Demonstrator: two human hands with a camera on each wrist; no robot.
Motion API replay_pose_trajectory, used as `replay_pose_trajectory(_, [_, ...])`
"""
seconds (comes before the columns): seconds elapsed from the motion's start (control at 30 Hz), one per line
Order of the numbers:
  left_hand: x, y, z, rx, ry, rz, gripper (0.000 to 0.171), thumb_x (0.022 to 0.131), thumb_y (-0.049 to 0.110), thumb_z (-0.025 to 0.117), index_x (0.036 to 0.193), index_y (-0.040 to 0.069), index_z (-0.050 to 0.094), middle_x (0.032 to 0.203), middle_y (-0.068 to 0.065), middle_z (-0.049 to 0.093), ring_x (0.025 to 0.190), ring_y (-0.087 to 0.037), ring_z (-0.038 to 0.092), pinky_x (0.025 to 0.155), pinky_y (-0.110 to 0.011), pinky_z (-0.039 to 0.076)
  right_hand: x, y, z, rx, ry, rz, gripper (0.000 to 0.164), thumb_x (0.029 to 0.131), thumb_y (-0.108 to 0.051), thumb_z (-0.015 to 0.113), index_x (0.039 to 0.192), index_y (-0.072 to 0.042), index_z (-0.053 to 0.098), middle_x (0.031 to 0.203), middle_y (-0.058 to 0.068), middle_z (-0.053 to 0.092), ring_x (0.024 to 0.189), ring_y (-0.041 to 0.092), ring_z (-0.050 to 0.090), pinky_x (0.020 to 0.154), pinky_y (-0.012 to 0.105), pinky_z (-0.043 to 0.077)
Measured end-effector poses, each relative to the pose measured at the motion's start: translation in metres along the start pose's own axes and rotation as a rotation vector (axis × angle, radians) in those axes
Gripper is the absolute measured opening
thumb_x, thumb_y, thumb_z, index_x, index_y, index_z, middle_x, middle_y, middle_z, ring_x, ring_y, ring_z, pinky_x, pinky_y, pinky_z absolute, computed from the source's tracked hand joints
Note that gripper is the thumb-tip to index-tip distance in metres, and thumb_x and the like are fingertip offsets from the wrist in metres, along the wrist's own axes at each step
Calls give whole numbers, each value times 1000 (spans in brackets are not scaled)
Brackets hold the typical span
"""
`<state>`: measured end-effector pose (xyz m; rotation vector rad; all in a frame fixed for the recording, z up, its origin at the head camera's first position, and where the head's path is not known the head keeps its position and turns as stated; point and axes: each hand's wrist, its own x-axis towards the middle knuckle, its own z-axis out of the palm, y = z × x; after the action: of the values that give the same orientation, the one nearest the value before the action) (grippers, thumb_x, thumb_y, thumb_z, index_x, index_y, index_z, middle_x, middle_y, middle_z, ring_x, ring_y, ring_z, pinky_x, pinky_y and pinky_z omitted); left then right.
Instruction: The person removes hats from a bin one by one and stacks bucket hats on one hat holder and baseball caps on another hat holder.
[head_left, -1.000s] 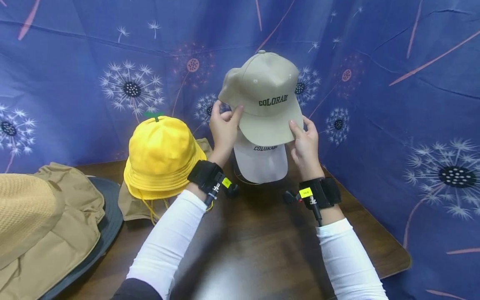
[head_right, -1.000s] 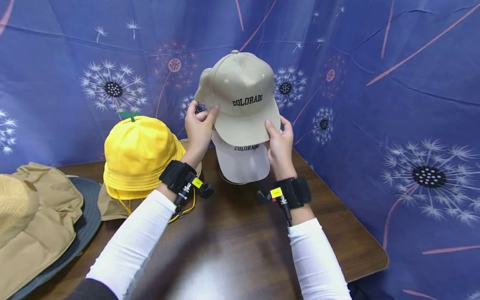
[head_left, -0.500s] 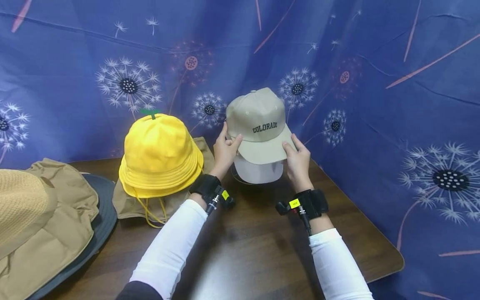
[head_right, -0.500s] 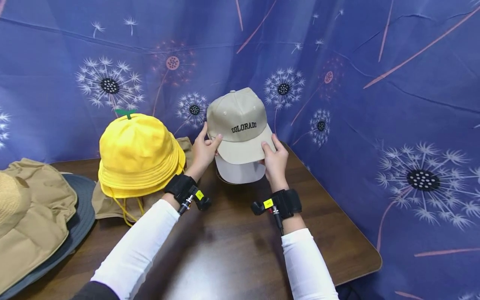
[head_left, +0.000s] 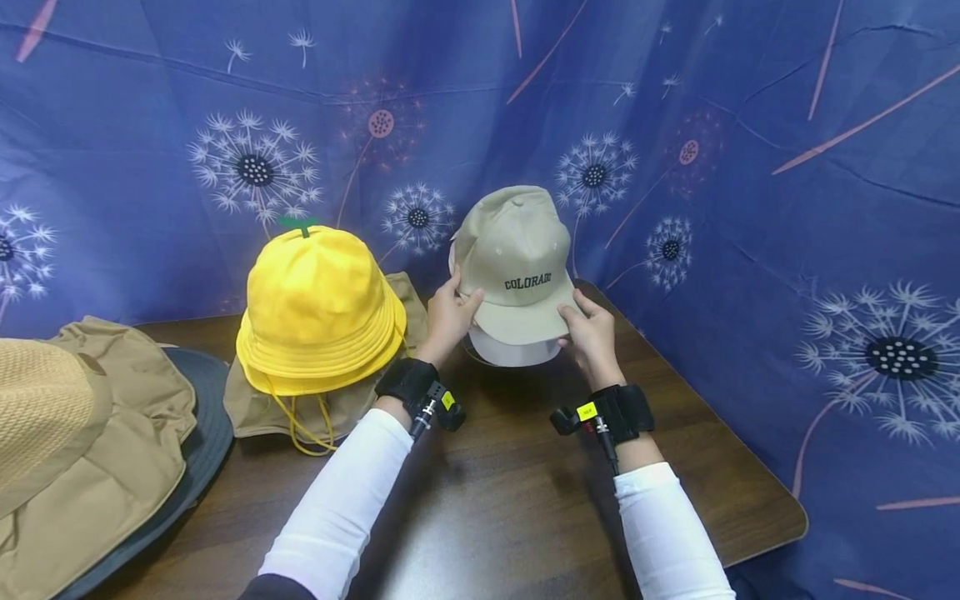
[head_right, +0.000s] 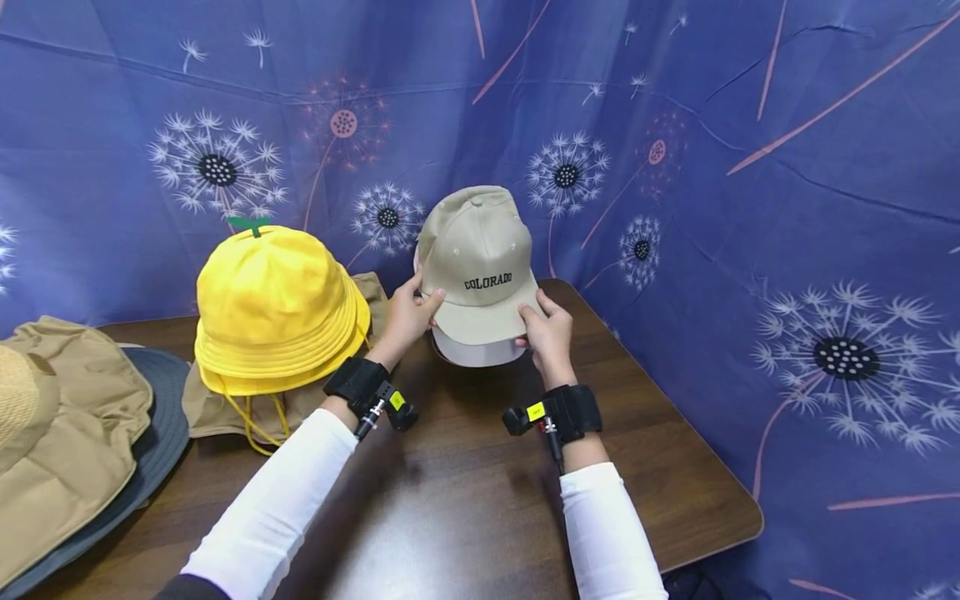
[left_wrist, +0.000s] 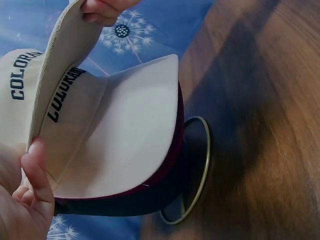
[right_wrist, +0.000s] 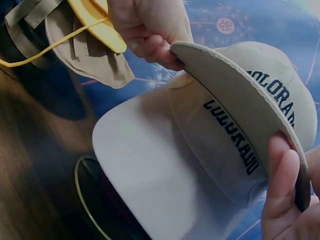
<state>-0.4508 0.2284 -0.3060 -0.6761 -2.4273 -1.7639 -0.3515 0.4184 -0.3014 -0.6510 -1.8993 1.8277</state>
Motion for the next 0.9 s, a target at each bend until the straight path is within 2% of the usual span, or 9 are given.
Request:
replay_pose_trajectory(0.13, [1, 3, -3, 55, -14, 4, 66, 95, 27, 60, 151, 11, 28, 57, 2, 51, 46, -8, 50, 48, -18, 43, 6, 1, -2, -62, -34, 26, 59, 97, -19, 53, 150, -21, 29, 157, 6, 32, 46, 0, 49, 42, 11, 45])
replay_pose_trajectory(0.23, [1, 5, -5, 90, -45, -14, 68, 95, 29, 58, 152, 12, 25, 62, -5, 58, 51, -18, 60, 50, -21, 46, 9, 4, -4, -85, -73, 31, 60, 98, -23, 52, 152, -24, 26, 157, 9, 32, 54, 0, 53, 45, 11, 46])
replay_pose_trajectory(0.3, [0, 6, -7, 149, -61, -26, 70, 96, 34, 57, 153, 14, 22, 72, -11, 62, 63, -25, 64, 56, -27, 50, 9, 8, -6, -95, -98, 29, 60, 99, -25, 50, 153, -27, 23, 157, 9, 31, 63, 3, 55, 46, 13, 48])
replay_pose_trajectory(0.37, [-1, 8, -9, 221, -46, -20, 69, 96, 40, 54, 153, 15, 23, 94, -18, 66, 87, -31, 66, 73, -34, 55, 7, 11, -8, -123, -114, 16, 61, 99, -27, 48, 153, -30, 20, 158, 8, 28, 74, 8, 56, 48, 15, 49])
replay_pose_trajectory(0.53, [5, 29, -11, 251, 53, 104, 63, 99, 45, 44, 152, 16, 27, 142, -20, 41, 129, -35, 42, 107, -50, 39, 2, 11, -13, -214, -109, -40, 63, 98, -33, 48, 154, -28, 18, 158, 11, 25, 98, 22, 53, 53, 20, 53])
replay_pose_trajectory(0.67, [23, 47, -12, 204, 40, 210, 60, 101, 43, 38, 154, 23, 19, 156, -15, 26, 143, -35, 29, 118, -51, 28, 2, 0, -17, -378, -157, -61, 66, 100, -43, 42, 155, -22, 13, 159, 16, 22, 115, 38, 52, 72, 35, 61])
replay_pose_trajectory(0.73, [33, 51, -12, 229, 13, 235, 59, 102, 43, 34, 155, 25, 14, 160, -13, 19, 148, -34, 21, 122, -51, 20, 2, -8, -20, -526, -183, -98, 68, 101, -48, 34, 155, -16, 9, 160, 18, 19, 128, 44, 45, 94, 46, 55])
replay_pose_trajectory(0.8, [43, 51, -12, 262, -20, 250, 58, 103, 43, 30, 155, 27, 9, 163, -11, 13, 151, -32, 14, 125, -49, 12, 5, -18, -22, -635, -182, -181, 68, 102, -49, 27, 155, -13, 8, 160, 20, 16, 139, 44, 34, 112, 53, 38])
replay_pose_trajectory(0.9, [53, 49, -13, 289, -63, 273, 55, 105, 41, 24, 155, 26, 9, 163, -9, 11, 153, -27, 9, 126, -44, 5, 17, -36, -21, -638, -139, -347, 61, 103, -45, 25, 155, -17, 11, 161, 17, 15, 148, 38, 17, 122, 55, 16])
